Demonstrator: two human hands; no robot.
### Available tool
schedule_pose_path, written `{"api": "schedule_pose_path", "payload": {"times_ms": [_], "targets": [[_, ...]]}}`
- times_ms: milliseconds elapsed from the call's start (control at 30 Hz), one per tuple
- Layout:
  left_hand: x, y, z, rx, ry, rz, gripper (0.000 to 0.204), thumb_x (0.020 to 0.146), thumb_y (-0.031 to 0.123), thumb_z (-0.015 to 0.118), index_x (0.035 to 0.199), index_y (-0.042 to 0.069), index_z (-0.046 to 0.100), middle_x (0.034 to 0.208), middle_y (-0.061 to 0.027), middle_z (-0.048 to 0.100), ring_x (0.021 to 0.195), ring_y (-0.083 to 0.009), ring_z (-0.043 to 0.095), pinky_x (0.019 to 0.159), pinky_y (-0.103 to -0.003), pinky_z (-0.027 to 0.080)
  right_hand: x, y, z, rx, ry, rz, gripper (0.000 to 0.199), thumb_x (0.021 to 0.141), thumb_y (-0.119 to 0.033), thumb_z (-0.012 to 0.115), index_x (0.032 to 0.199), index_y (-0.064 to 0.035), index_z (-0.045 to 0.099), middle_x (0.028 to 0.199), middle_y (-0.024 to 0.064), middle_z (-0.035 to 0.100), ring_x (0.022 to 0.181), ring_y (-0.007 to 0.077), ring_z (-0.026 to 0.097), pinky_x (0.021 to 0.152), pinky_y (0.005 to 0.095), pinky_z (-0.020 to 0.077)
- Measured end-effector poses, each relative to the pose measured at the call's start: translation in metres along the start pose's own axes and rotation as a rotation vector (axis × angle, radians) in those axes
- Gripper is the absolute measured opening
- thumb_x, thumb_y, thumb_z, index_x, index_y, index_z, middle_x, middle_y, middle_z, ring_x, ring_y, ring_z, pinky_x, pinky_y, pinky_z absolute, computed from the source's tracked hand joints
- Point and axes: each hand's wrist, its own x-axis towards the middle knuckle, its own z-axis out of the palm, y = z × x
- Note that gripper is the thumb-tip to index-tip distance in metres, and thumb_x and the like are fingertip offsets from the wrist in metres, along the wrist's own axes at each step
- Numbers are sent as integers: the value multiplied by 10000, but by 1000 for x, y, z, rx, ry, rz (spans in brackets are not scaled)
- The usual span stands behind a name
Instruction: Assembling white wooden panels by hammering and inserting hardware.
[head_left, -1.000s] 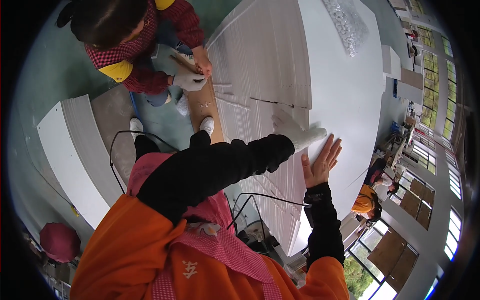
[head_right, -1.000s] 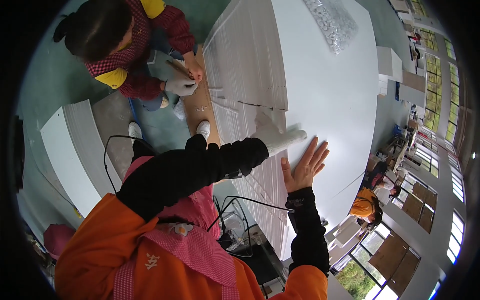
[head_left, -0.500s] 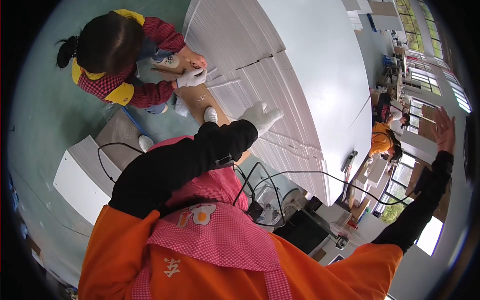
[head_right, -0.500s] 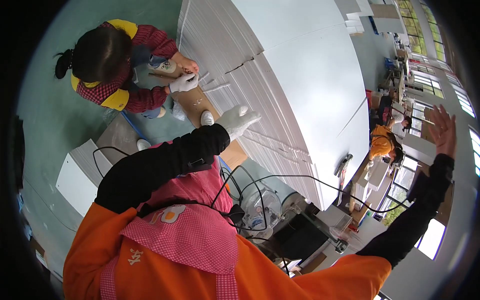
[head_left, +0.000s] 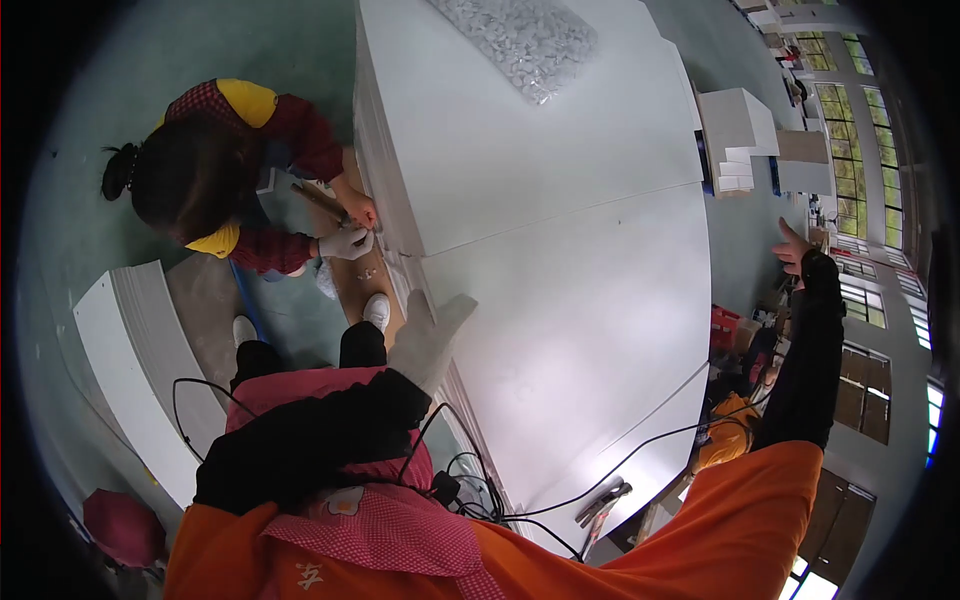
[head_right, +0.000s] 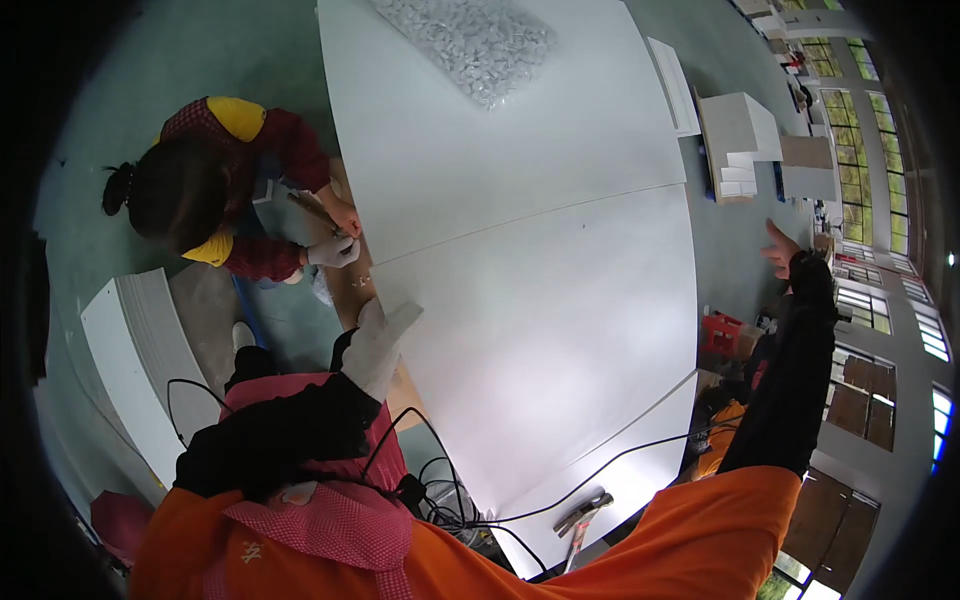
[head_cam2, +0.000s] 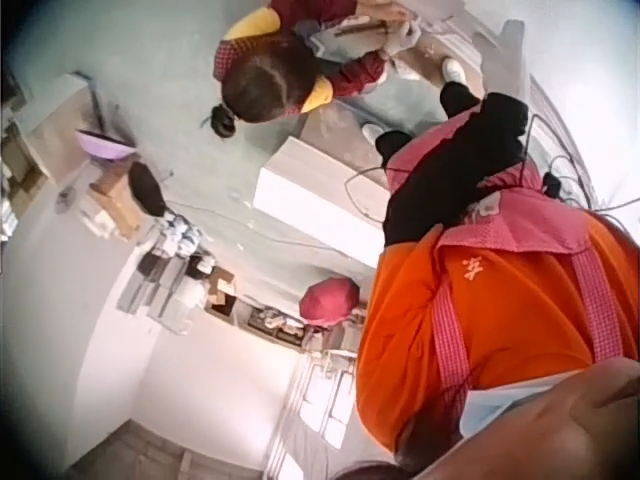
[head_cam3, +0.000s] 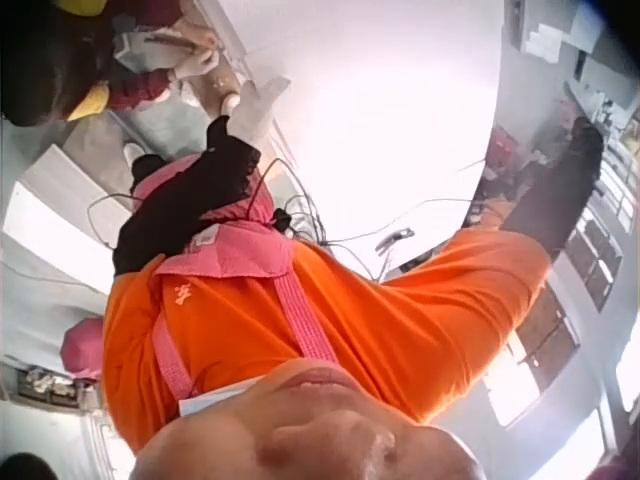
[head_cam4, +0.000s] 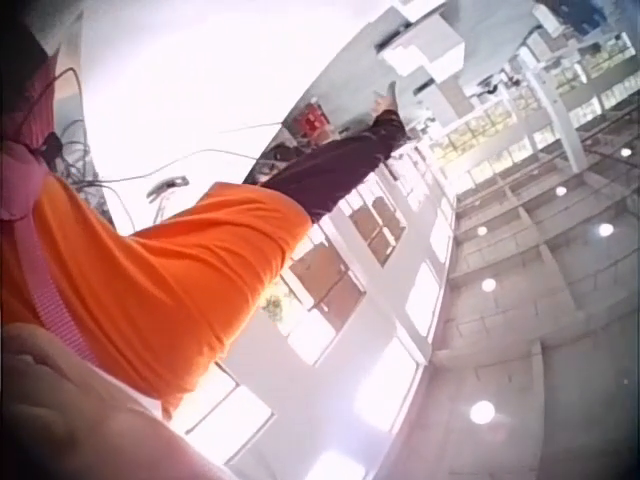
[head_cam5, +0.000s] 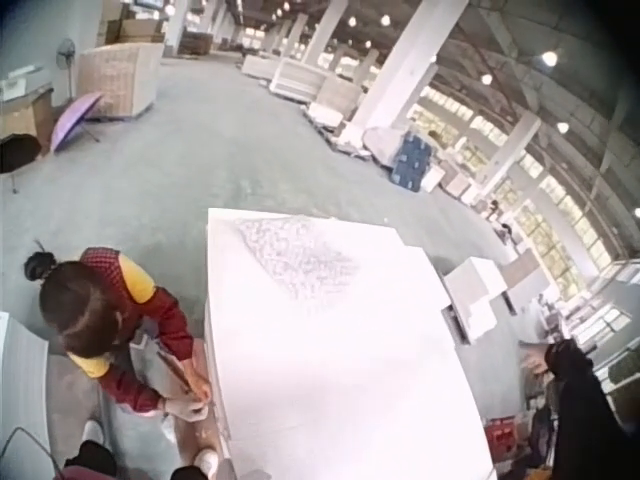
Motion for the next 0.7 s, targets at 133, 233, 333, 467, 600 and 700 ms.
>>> {"api": "schedule_pose_path", "payload": {"times_ms": [133,233,333,467,600,700], "targets": [[9,18,3,-939,-82,-207,412,906,257,520,1243,33,440,990,-64,559,871,-164,558,694,-319,471,133,57,53,438,75,-300,988,730,-809,317,1366,-53,349,1434,128,304,1325,274,271,1064,436,212],[11,31,-5,-1212,-49,-362,348,922,230,474,1191,11,495,1072,-65,580,975,-181,563,795,-292,459,181,52,47,336,214,-606,831,806,-691,377,1332,-47,401,1305,128,450,1189,243,426,988,346,324],[-5,20,-11,-377,94,-20,350,931,240,445,1165,-12,508,1078,-59,577,979,-171,553,846,-276,423,102,-74,158,732,-193,-314,747,825,-634,432,1308,-63,445,1226,124,537,1071,238,533,913,328,406],[11,27,6,-916,8,-163,426,811,103,534,1232,129,472,1234,-183,444,951,-346,564,843,-381,484,127,-29,115,694,-106,-391,818,804,-689,405,1350,-80,386,1289,134,483,1149,257,478,967,348,364],[20,48,-24,-946,-16,-425,523,846,324,574,1268,49,433,1208,-119,530,1064,-287,538,851,-302,462,154,1,104,832,-191,-403,764,849,-647,374,1347,-67,376,1304,114,468,1173,252,470,969,362,390],[14,45,-35,-1140,-210,-421,720,874,495,475,1325,-43,315,1248,-141,519,1192,-246,450,987,-276,345,174,28,69,711,110,-585,665,885,-557,418,1344,-78,373,1299,96,468,1176,243,460,965,351,392]]}}
